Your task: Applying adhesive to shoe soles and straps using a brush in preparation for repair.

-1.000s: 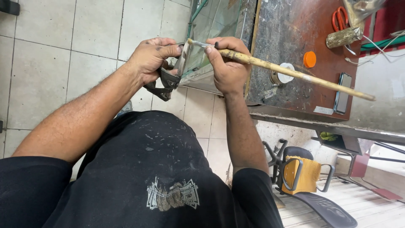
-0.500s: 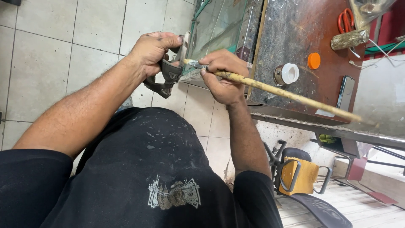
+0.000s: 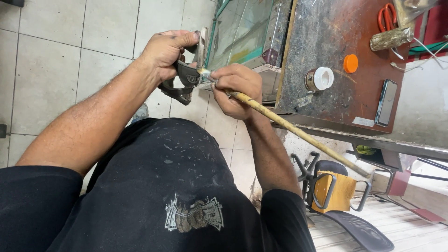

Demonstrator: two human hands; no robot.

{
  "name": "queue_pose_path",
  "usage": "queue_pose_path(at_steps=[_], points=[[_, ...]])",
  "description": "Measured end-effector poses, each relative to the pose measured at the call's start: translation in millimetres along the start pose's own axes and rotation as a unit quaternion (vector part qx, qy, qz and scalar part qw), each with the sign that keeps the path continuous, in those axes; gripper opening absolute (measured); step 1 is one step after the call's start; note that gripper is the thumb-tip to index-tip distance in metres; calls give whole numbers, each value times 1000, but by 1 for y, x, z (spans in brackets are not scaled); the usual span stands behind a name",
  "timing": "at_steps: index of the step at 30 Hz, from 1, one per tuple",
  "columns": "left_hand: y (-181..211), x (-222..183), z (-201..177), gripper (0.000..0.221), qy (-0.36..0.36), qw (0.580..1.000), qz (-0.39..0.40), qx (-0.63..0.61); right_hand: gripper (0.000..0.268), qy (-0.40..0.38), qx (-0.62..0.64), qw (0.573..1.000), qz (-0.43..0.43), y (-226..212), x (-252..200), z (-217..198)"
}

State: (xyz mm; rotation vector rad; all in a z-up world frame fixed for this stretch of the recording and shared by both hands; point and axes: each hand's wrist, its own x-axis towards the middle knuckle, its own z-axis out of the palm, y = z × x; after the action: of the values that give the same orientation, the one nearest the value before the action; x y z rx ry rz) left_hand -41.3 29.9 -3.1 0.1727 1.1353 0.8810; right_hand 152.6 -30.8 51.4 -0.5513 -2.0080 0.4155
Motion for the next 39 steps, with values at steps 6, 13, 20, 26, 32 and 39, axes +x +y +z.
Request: queue_pose_path(at_steps=[6, 13, 20, 26, 32, 39], points=[[2, -9, 3, 30, 1, 1000, 1, 14, 15, 63, 27, 997, -42, 15, 8, 6], [-2, -8, 1, 35, 3, 1000, 17, 17, 15, -36, -11, 999, 21, -11, 7, -4], [-5, -16, -5, 48, -77, 996, 32, -28, 16, 116, 110, 982, 100, 27, 5, -2], [-19, -10, -19, 52, -118, 989, 91, -20, 10, 115, 155, 977, 93, 20, 1, -2], [-30, 6, -35, 58, -209, 955, 207, -27, 20, 162, 95, 976, 112, 15, -7, 14], [-26, 11, -45, 70, -361, 886, 288, -46, 15, 173, 188, 959, 125, 2, -14, 26]])
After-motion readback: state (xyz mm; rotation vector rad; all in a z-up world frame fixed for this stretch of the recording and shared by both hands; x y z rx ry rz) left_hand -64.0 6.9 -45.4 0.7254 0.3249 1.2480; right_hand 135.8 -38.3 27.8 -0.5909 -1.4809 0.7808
